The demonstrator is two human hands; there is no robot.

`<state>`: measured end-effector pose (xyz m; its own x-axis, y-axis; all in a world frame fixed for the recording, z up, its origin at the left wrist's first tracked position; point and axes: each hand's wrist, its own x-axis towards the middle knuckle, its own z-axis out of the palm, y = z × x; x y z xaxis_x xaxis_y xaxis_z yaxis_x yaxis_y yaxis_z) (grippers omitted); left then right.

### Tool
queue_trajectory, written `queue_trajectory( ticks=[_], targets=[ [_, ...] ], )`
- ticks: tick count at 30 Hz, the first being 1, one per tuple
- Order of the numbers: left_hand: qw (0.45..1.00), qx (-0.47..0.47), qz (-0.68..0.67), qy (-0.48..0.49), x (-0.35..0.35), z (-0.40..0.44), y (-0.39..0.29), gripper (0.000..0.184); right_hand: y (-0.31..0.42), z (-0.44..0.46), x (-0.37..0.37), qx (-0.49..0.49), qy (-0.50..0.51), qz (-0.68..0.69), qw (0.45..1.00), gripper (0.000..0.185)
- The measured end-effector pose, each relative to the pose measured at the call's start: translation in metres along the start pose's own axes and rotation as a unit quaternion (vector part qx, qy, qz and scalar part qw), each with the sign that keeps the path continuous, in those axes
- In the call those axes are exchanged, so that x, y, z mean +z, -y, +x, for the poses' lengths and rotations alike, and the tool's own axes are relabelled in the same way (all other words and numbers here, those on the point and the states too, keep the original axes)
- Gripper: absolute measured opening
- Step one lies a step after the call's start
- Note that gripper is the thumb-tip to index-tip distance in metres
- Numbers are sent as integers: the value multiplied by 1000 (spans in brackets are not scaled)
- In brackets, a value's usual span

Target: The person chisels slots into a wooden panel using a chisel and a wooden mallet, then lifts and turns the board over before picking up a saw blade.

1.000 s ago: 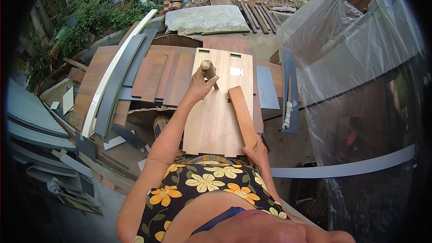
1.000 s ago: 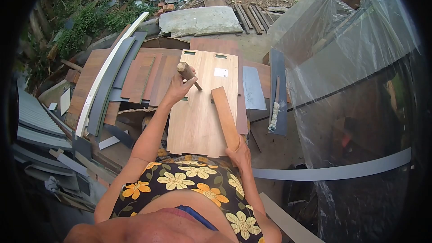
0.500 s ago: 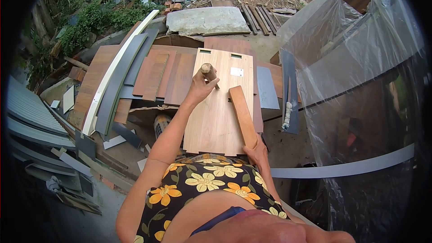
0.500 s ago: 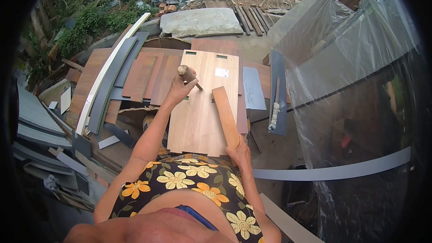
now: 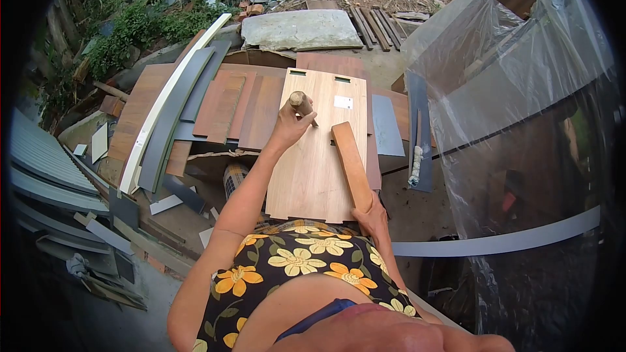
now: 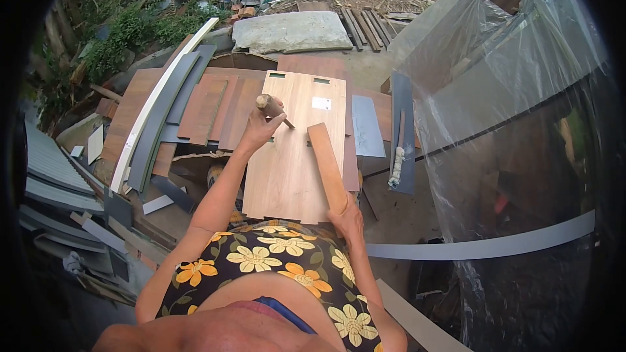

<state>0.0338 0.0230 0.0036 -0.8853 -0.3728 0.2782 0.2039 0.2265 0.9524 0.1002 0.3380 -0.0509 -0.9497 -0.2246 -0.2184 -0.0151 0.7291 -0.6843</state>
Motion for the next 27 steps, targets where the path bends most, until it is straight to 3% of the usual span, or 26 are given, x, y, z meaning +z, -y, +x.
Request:
queue_trajectory(
  ticks=[27],
  targets=[
    [1000, -19, 4, 10, -9, -4, 10, 29, 0, -2, -1, 4, 17, -15, 1000, 80]
  ],
)
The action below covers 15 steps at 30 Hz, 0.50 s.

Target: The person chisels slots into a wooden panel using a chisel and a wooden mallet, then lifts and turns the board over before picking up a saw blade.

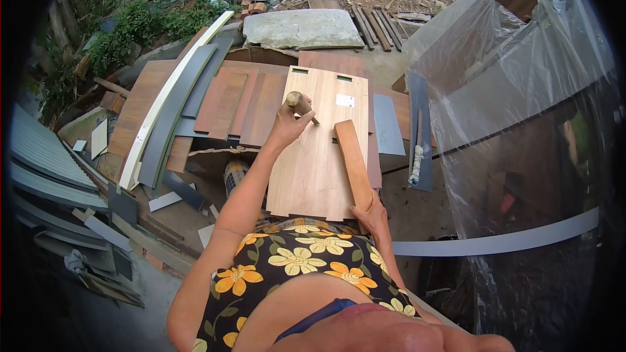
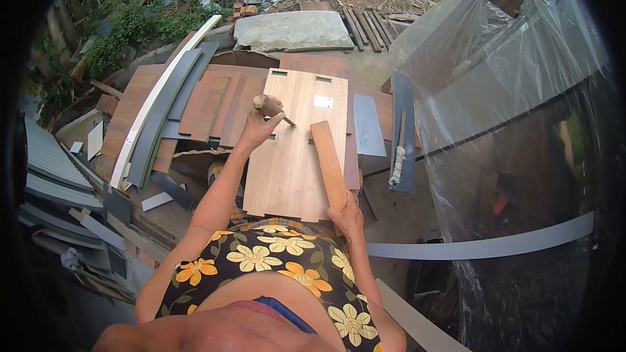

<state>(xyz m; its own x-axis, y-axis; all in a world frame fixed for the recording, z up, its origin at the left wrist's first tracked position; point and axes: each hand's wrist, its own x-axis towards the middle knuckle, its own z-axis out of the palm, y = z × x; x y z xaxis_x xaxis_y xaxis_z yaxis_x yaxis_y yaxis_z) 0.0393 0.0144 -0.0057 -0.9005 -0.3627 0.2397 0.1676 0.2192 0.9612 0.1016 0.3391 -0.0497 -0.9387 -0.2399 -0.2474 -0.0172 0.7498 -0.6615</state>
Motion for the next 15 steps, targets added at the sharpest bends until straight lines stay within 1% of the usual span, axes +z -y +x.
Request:
queue_trajectory(
  ticks=[5, 11, 14, 15],
  targets=[
    [1000, 8, 8, -7, 0, -1, -3, 29, 0, 3, -4, 3, 29, 12, 1000, 84],
    [1000, 8, 11, -7, -2, -2, -4, 28, -22, 18, 1, -9, 49, 46, 998, 82],
    [1000, 8, 8, -7, -3, -2, -4, 28, -25, 21, 3, 11, 77, 81, 994, 92],
    [1000, 9, 7, -8, -3, -2, -4, 28, -27, 23, 4, 7, 79, 88, 993, 92]
  ],
)
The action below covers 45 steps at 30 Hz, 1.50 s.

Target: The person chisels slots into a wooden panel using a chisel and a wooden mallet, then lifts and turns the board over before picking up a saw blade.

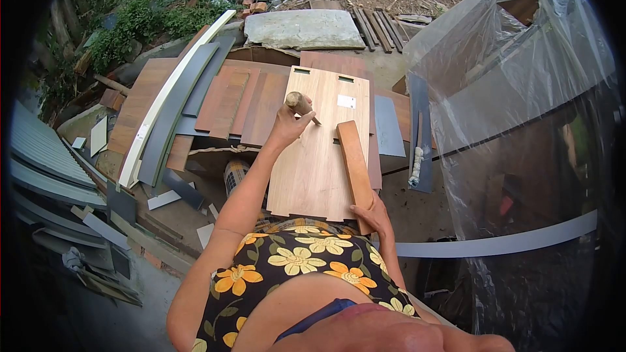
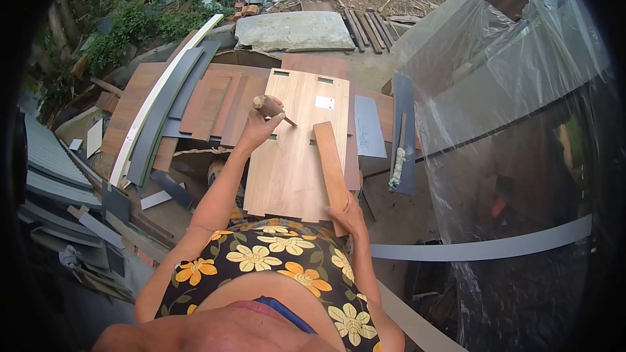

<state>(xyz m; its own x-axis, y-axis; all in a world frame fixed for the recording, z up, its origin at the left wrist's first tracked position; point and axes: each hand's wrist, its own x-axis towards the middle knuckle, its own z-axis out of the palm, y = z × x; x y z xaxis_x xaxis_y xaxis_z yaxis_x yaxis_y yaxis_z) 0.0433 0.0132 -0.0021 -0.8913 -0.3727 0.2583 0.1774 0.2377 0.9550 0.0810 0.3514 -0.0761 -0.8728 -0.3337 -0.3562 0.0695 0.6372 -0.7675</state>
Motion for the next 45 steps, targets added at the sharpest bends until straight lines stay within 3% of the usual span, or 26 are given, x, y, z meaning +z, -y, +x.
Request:
queue_trajectory(
  ticks=[11, 14, 20, 23, 29, 45],
  targets=[
    [1000, 2, -3, 1, 1, -1, 1, 28, -5, 5, 1, -16, 21, 34, 999, 96],
    [1000, 10, -26, -3, 0, -2, 4, 27, -12, 6, 6, -44, -11, 50, 998, 86],
    [1000, 4, -28, 5, 0, -2, 6, 27, -6, 5, 8, -54, 5, 90, 994, 84],
    [999, 7, -35, 5, 0, -3, 6, 28, -3, 4, 7, -36, 23, 92, 995, 92],
    [999, -2, -31, 11, -1, -3, 6, 29, 3, 1, 8, -49, 23, 112, 992, 90],
    [999, -1, -29, 18, 1, -4, 6, 29, 15, -4, 5, -47, 18, 71, 996, 88]
  ],
)
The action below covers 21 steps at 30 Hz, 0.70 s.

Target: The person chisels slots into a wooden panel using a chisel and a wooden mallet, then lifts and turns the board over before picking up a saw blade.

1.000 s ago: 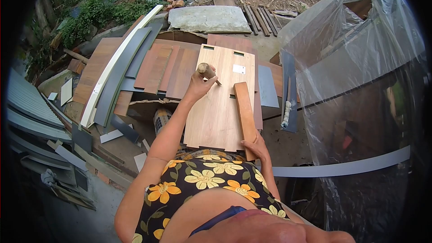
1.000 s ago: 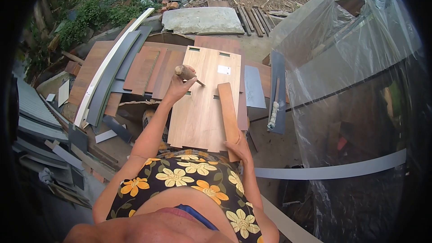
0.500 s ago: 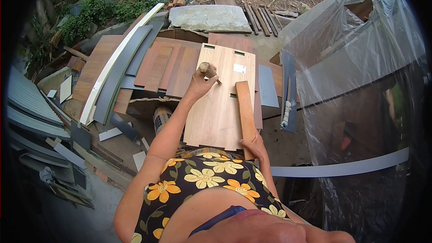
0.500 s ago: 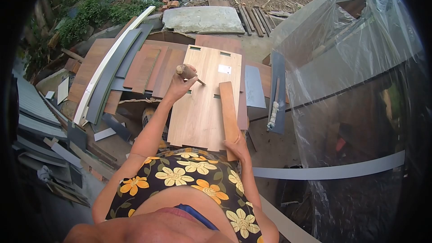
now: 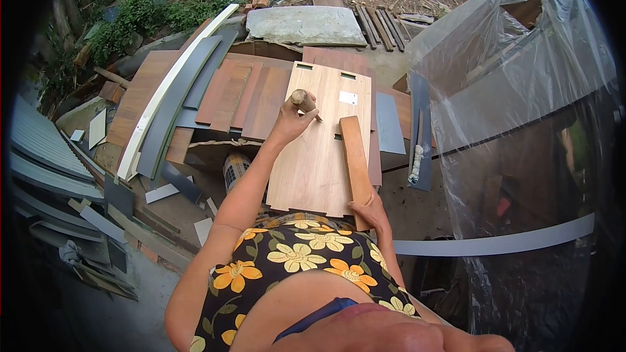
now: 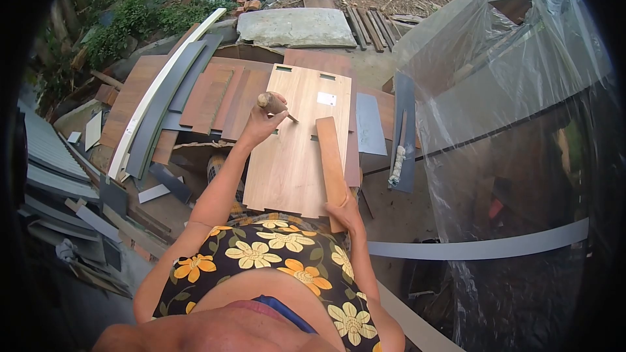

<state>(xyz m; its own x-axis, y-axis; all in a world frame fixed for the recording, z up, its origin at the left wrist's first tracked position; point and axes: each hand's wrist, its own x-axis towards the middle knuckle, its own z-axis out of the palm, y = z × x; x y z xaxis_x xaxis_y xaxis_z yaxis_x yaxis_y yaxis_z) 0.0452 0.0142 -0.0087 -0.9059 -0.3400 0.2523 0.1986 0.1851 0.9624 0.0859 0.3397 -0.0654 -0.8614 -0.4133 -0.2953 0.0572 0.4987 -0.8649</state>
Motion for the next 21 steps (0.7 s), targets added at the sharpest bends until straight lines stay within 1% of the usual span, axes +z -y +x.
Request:
queue_trajectory(
  ticks=[8, 11, 14, 21],
  targets=[
    [1000, 6, 3, -12, -2, -1, -3, 27, 0, -9, 2, -5, -3, -14, 1000, 88],
    [999, 19, 32, -25, -3, 0, -4, 27, 0, -13, -1, -5, -2, -19, 1000, 88],
    [999, 12, 48, -24, -5, 0, -6, 28, -6, -14, 0, -16, -1, -6, 1000, 87],
    [998, 11, 55, -28, -7, 2, -3, 27, 4, -17, -1, -7, 4, -15, 1000, 86]
  ],
)
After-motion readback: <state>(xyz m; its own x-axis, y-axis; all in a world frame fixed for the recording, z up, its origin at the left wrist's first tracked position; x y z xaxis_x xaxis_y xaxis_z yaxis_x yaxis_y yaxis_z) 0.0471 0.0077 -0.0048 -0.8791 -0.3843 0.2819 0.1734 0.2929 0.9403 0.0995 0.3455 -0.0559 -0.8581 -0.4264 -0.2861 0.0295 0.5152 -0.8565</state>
